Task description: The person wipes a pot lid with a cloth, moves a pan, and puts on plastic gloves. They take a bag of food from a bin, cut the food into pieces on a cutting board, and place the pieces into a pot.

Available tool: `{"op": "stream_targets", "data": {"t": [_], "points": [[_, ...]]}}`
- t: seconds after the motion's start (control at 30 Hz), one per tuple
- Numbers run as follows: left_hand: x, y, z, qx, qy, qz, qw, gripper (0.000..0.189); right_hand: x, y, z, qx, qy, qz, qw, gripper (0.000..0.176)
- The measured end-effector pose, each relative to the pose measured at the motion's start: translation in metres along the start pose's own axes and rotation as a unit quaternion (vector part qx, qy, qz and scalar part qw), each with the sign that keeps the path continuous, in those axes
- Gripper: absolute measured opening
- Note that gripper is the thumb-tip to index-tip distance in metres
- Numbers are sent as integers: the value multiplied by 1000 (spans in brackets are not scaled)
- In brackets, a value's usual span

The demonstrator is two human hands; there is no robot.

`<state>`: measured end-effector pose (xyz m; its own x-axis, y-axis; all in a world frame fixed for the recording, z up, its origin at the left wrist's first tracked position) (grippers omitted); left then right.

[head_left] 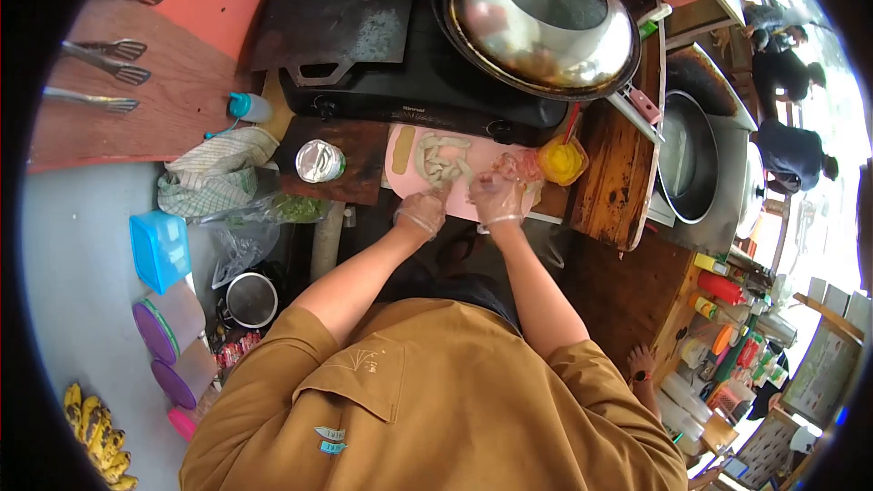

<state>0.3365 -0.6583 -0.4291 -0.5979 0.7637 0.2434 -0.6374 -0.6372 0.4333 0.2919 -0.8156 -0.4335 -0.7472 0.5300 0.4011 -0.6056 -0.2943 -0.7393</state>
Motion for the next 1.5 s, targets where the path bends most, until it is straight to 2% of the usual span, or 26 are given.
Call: {"op": "stream_targets", "data": {"t": [0.03, 0.07, 0.2, 0.27, 0.3, 0.37, 0.47, 0.6, 0.67, 0.7, 0.77, 0.8, 0.87, 0.97, 1.1, 1.17, 1.3, 1.4, 1.5], "points": [[-1, 2, 17, -19, -38, 53, 998, 60, 17, -2, 2, -40, 24, 41, 998, 16], [-1, 5, 22, -23, -45, 46, 998, 60, 29, -4, 4, -81, 49, 80, 992, 14], [-7, -3, 3, -47, -89, 56, 993, 59, 54, -6, 2, -51, 76, 91, 992, 14], [2, 8, 39, 30, 17, 76, 996, 55, 55, -7, 2, -43, 83, 74, 993, 14], [5, 12, 35, 23, 7, 65, 998, 55, 54, -8, 0, -46, 76, 73, 993, 15], [10, 20, 39, 38, 91, 11, 995, 59, 55, -14, 1, -43, 68, 68, 994, 16], [7, 22, 13, -48, 26, -3, 999, 61, 53, -3, -5, -40, 71, 74, 994, 14], [-8, 22, 0, -74, -23, -23, 997, 62, 54, 5, -5, -21, 73, 77, 994, 17], [-16, 22, 3, -89, -72, 9, 993, 65, 51, 10, -3, -55, 81, 67, 993, 18], [-17, 23, 8, -92, -69, 10, 993, 65, 51, 7, -1, -58, 81, 70, 993, 18], [-16, 30, 27, -39, 1, 3, 999, 68, 52, 10, 2, -102, 71, 44, 991, 20], [-12, 33, 26, -41, 0, 2, 999, 68, 52, 10, 4, -104, 73, 43, 991, 20], [-1, 44, 27, -50, 21, -48, 997, 70, 53, 12, 5, -119, 68, 40, 990, 21], [-1, 31, -11, -75, -8, -75, 994, 65, 52, 14, 5, -74, 57, 42, 995, 17], [-18, 44, 4, -100, -14, -47, 994, 64, 51, 24, 8, -44, 92, 70, 992, 16], [-20, 50, 22, -56, -13, -22, 998, 63, 47, 35, 10, -73, 77, 36, 994, 18], [0, 45, 10, -25, -9, -61, 998, 63, 45, 38, 14, -56, 84, 60, 993, 18], [1, 50, -10, -90, -53, -87, 991, 59, 41, 43, 12, -85, 74, 45, 993, 17], [-9, 56, -11, -84, -84, -78, 990, 59, 42, 40, 14, -11, 80, 49, 996, 15]]}}
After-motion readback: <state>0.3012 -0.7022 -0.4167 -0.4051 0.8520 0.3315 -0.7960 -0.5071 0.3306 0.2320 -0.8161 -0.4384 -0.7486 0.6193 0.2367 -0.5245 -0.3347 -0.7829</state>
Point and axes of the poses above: each hand's wrist, its own x-axis away from the middle knuckle, its own z-axis out of the back of the hand, y = z × x, the point moved 9 cm from there along -x, towards the middle knuckle, and after that the axes turned 2 degrees about -y, right-handed, at the moved point
